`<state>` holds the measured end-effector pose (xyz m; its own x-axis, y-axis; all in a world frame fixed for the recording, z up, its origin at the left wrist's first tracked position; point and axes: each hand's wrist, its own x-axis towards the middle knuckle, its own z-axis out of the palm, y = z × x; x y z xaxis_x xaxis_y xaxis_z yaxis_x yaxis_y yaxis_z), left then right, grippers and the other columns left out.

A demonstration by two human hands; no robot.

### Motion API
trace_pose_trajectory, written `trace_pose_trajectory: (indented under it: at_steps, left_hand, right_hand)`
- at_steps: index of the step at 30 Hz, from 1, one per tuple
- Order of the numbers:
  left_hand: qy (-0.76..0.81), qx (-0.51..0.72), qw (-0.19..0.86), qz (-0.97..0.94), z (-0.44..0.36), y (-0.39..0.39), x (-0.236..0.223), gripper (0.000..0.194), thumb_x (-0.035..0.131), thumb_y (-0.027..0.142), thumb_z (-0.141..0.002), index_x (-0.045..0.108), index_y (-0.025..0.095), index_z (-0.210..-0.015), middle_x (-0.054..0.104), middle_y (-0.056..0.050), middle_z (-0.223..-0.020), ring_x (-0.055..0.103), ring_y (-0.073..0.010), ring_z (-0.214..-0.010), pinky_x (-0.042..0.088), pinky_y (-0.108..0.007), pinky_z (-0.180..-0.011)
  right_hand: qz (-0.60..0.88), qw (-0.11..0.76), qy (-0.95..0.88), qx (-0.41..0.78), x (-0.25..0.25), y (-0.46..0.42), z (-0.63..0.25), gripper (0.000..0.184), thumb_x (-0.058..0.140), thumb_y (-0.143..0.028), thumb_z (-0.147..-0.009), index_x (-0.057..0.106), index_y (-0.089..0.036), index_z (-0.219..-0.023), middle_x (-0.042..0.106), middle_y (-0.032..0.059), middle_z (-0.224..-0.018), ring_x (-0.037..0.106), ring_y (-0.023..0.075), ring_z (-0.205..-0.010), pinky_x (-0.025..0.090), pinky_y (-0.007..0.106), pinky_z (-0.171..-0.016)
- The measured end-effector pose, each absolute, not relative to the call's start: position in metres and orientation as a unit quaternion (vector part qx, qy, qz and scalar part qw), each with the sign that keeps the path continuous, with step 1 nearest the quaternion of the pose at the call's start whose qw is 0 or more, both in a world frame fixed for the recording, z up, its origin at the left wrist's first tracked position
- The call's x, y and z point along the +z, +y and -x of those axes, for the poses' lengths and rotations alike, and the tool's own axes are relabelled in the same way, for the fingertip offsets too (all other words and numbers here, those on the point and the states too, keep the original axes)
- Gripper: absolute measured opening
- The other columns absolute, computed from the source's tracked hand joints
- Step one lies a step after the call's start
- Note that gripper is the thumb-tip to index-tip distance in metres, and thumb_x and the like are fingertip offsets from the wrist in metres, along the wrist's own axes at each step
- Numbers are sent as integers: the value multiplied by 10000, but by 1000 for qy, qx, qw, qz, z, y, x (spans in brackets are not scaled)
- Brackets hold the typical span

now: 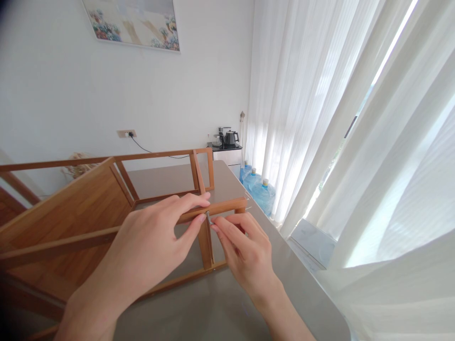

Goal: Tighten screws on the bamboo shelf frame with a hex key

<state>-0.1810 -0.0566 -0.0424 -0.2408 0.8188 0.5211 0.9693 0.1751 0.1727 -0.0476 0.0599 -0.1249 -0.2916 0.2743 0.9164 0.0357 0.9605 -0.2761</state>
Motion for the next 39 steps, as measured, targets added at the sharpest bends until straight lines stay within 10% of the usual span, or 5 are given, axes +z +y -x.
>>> trace_pose_trajectory:
  at_steps: [31,39]
  left_hand:
    - [-756,-240,150,591,182,-58,-45,251,534,273,-955,633,400,-1148,759,72,-1034,746,-196,-874,463,-284,-599]
    - [-753,-243,157,591,182,-56,-44,286,542,265,-952,636,401,-1186,763,74,-1032,745,-192,-868,478,-286,-621]
  right_hand:
    - [153,474,-804,325,-121,43,49,108,643,-230,-955,734,-228,-896,725,-56,-666,640,75,-560,485,164,-563]
    - [71,558,-806,184,-125,48,49,172,648,-68,-913,700,-193,-1019,727,17,-852,642,107,-719,516,215,-651]
